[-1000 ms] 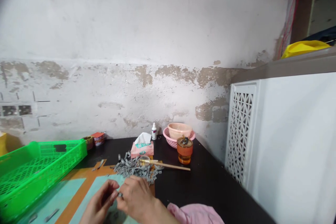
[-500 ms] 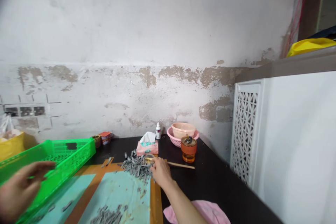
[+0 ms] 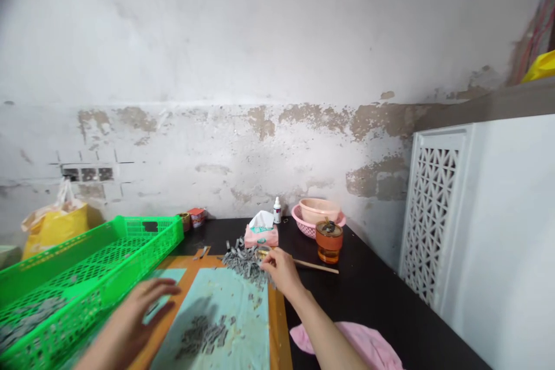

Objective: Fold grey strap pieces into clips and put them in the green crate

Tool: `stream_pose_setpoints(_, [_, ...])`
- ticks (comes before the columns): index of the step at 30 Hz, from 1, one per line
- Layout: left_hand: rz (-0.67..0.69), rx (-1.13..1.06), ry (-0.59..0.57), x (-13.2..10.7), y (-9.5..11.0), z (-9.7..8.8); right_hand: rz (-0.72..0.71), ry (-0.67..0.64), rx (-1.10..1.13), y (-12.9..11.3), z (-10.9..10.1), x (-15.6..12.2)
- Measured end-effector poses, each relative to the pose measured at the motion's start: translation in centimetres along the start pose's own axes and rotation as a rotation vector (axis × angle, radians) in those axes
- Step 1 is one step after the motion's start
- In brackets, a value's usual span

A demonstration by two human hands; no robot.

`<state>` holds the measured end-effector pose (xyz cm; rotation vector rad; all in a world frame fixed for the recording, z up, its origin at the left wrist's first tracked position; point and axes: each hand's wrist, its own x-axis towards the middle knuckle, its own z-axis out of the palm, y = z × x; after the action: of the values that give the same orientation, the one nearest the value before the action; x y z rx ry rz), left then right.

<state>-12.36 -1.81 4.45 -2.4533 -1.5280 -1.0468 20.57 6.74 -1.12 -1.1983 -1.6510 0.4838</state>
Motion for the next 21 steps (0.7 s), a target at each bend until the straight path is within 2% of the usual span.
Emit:
stream_pose_setpoints(2, [-0.005, -0.047, -0.198, -0.3, 4.3, 3.5, 0.008, -0.007, 0.071, -0.7, 0.1, -0.4])
stream_pose_setpoints(3, [-0.030, -0.039, -0.236, -0.4, 5.9, 4.9, 0.017, -0.021, 0.110, -0.9, 0.2, -0.5])
stream_pose_setpoints(5, [-0.042, 0.020, -0.280, -0.2, 8.3, 6.8, 0.042, -0.059, 0.191, -1.3, 0.6, -0.8])
stream_pose_setpoints(7, [-0.049, 0.099, -0.330, 0.2, 9.5, 7.9, 0.072, -0.094, 0.272, -1.5, 0.9, -0.9])
stream_pose_setpoints(11, [-0.069, 0.216, -0.432, 0.7, 10.0, 8.6, 0.133, -0.132, 0.442, -1.6, 1.4, -0.7])
stream_pose_setpoints(16, [-0.078, 0.241, -0.422, 0.9, 9.8, 9.0, 0.210, -0.154, 0.628, -1.6, 1.7, -0.2])
stream_pose_setpoints(19, [-0.115, 0.159, -0.349, 1.3, 9.2, 9.6, 0.243, -0.201, 0.698, -1.8, 1.9, -0.2])
stream_pose_setpoints(21, [-0.216, -0.033, -0.220, 1.8, 8.6, 10.1, 0.257, -0.240, 0.736, -2.0, 2.0, -0.3])
